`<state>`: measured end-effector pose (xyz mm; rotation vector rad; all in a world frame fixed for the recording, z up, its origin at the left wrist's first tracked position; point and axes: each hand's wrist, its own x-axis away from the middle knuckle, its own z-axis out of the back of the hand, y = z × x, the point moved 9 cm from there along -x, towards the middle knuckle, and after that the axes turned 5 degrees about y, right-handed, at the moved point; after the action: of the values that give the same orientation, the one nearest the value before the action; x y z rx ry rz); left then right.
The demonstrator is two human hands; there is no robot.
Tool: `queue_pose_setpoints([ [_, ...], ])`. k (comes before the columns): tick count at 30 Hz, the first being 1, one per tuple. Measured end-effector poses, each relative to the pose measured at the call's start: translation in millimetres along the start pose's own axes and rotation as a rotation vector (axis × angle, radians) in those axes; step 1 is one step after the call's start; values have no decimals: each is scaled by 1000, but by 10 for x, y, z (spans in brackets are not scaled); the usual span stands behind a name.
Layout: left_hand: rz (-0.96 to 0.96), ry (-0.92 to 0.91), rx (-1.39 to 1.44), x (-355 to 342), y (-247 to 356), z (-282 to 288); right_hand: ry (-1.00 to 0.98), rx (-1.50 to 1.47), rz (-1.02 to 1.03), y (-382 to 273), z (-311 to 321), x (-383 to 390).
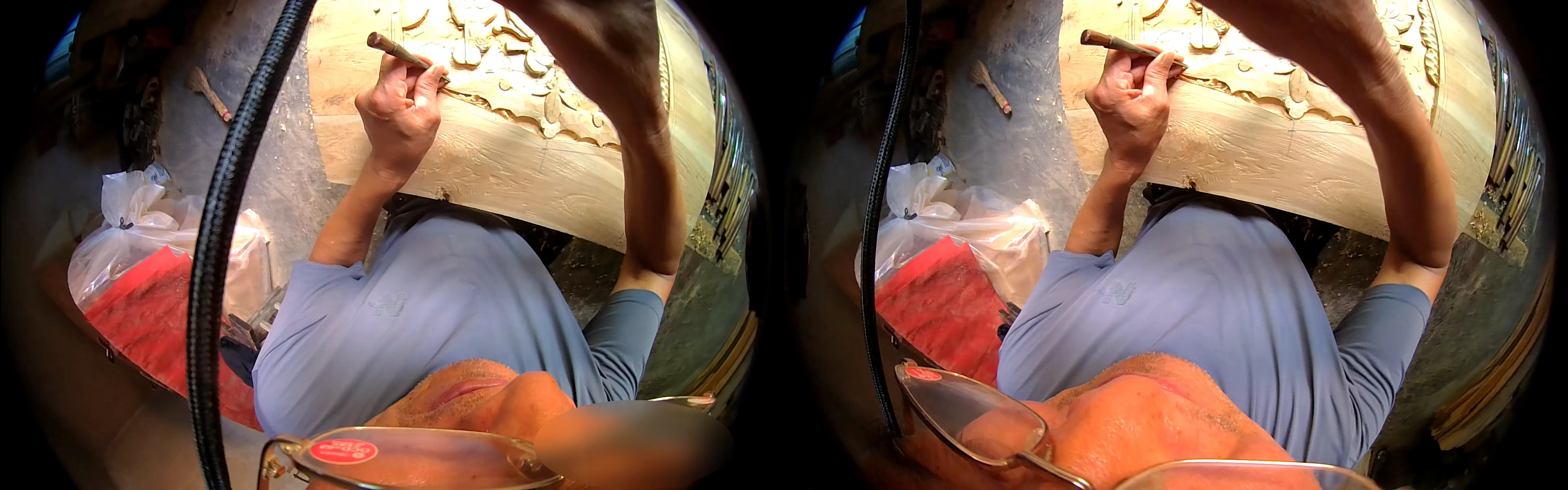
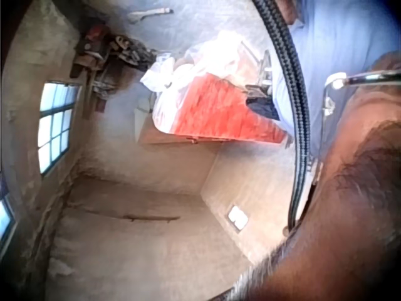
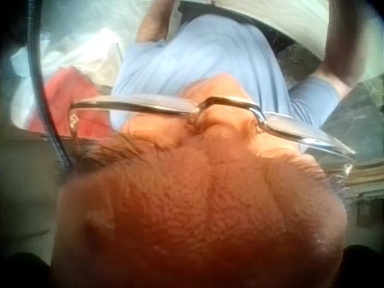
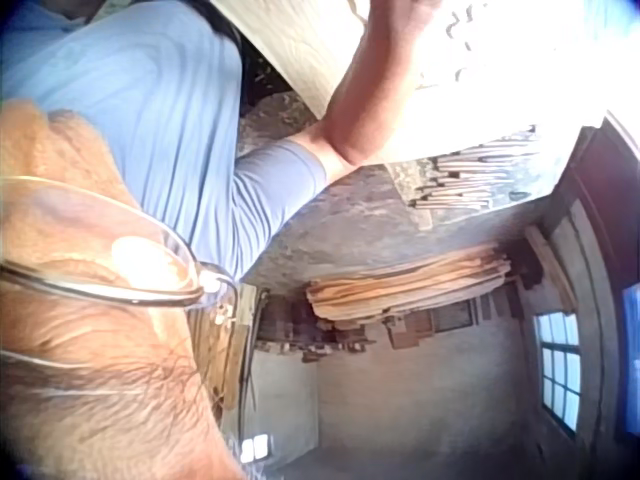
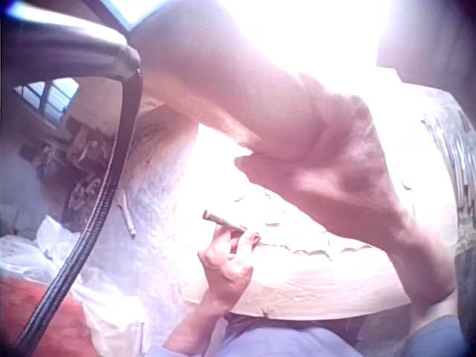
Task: The person carves detailed designs into a wooden plank using a chisel and a wooden mallet, occasionally moving the board to access different sections.
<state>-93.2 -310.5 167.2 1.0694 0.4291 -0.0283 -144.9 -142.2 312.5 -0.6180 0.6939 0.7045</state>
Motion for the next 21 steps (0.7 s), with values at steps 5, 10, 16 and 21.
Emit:
queue_pose_setpoints([
  [5,-293,32,-314,7,234,-55,-43,28,41,-23,-53,-39],
  [10,64,39,117,-89,7,-47,-20,50,-35,71,152,-54],
  [16,-87,55,-190,61,117,31,-116,131,122,-181,-69,-87],
  [21,6,42,-20,-11,60,47,-63,105,18,-46,126,-134],
])
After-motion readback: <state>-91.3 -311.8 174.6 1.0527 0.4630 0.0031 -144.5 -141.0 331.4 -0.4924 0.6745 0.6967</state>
